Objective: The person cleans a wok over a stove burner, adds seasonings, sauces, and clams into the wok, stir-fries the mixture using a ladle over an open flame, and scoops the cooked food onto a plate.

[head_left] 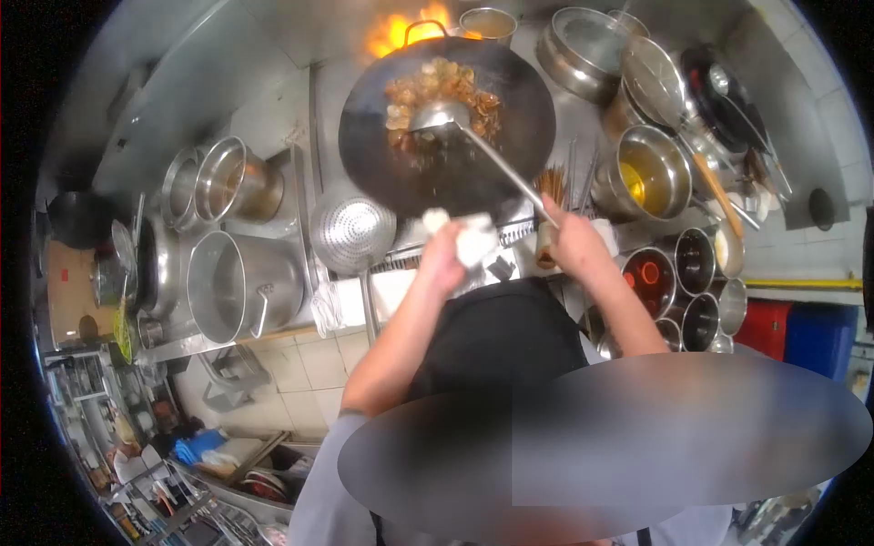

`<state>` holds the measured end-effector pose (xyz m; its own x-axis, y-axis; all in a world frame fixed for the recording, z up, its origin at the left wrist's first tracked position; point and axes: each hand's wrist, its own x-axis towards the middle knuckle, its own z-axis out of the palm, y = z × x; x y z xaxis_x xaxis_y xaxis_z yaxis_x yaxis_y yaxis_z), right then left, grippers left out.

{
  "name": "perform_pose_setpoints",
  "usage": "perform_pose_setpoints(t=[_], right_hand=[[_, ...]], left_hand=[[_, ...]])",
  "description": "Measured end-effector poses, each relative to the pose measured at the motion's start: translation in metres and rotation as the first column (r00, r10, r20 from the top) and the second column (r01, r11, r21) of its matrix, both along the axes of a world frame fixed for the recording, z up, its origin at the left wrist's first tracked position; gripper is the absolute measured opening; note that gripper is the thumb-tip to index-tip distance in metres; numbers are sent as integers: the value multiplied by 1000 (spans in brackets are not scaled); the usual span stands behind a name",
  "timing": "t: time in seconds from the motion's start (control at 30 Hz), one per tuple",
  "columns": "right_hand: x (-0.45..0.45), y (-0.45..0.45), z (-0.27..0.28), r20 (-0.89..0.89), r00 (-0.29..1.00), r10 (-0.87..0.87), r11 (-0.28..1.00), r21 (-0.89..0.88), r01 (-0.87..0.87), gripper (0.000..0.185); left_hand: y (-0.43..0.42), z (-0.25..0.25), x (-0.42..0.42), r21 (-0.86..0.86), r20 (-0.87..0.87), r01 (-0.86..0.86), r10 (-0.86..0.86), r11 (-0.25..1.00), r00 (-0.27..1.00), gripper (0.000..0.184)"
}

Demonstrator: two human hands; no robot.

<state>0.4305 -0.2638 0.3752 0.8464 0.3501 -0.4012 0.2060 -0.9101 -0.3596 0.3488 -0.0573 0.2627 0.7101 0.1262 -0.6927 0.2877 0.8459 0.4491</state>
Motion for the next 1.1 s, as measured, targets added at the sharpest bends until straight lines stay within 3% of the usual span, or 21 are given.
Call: perform_pose_setpoints(t=[0.03, 0.07, 0.1, 0.2, 0.23, 0.33, 0.4, 0.43, 0.5, 0.57, 0.6, 0.63, 0.7, 0.73, 0.77, 0.83, 0.87, 0.93, 1.03, 1.1], right_hand=[[-6, -7, 6, 19, 999, 43, 999, 4, -43, 56], [-8, -13, 12, 33, 996, 83, 996, 11, -83, 57], [-3, -19, 25, 44, 993, 109, 994, -14, -108, 57], [2, -40, 76, 21, 984, 179, 981, -82, -177, 54], [7, -38, 87, 26, 978, 205, 976, -84, -203, 53], [14, -21, 76, 71, 985, 159, 987, -33, -157, 49], [19, -13, 31, 47, 992, 121, 990, -76, -118, 57], [17, -8, 4, 47, 993, 112, 992, -63, -109, 58], [4, -15, -38, 33, 999, 20, 995, 99, -23, 56], [-2, -24, 13, 6, 999, 39, 999, 34, -39, 54], [-2, -32, 44, -5, 999, 47, 999, -1, -47, 53], [-1, -39, 62, -2, 998, 55, 998, -32, -55, 50], [9, -44, 88, -62, 995, 82, 988, -128, -89, 48], [10, -43, 96, -17, 992, 123, 981, -147, -124, 47], [14, -39, 96, -3, 990, 138, 980, -145, -136, 49], [20, -28, 86, 23, 987, 161, 979, -135, -156, 52], [21, -20, 77, 22, 991, 129, 984, -123, -125, 54], [19, -5, 45, -1, 999, 47, 994, -95, -47, 59], [5, -15, -2, 14, 998, 60, 998, -8, -60, 63], [6, -28, 45, -8, 997, 71, 996, -62, -72, 59]], left_hand=[[-18, 19, -25, 28, -23, 6, -6, 1000, 1000, 24], [-22, -16, -51, 61, 5, 33, -33, 998, 999, 24], [-28, 20, -58, 114, -93, 60, -50, 992, 994, 20], [-20, 70, -37, -44, -109, -44, 39, 998, 993, 16], [-13, 82, -20, -51, -65, 3, -7, 999, 998, 20], [-3, 69, 22, 31, -51, -32, 33, 999, 998, 23], [4, 52, 34, 40, -89, -49, 52, 998, 995, 23], [11, 17, 31, -61, -28, -80, 79, 995, 997, 22], [5, 0, 1, -66, -39, -29, 26, 997, 999, 19], [-10, -28, -49, -28, 26, 55, -55, 998, 998, 28], [-15, -12, -60, 32, -48, 75, -74, 997, 996, 34], [-21, 10, -62, 34, 3, 17, -17, 999, 1000, 33], [-17, 66, -36, 13, -155, -12, 14, 1000, 988, 27], [-7, 69, -22, -23, -64, 12, -13, 1000, 998, 23], [1, 75, -1, 22, -87, 19, -17, 1000, 996, 25], [28, 21, 32, -8, 14, 123, -123, 992, 992, 28], [27, 16, 34, 3, 17, 96, -96, 995, 995, 28], [19, 9, 32, 26, 2, 60, -60, 998, 998, 30], [-11, 7, -20, -12, -55, 55, -55, 998, 997, 33], [-26, 24, -57, 67, -9, 96, -96, 993, 995, 34]])
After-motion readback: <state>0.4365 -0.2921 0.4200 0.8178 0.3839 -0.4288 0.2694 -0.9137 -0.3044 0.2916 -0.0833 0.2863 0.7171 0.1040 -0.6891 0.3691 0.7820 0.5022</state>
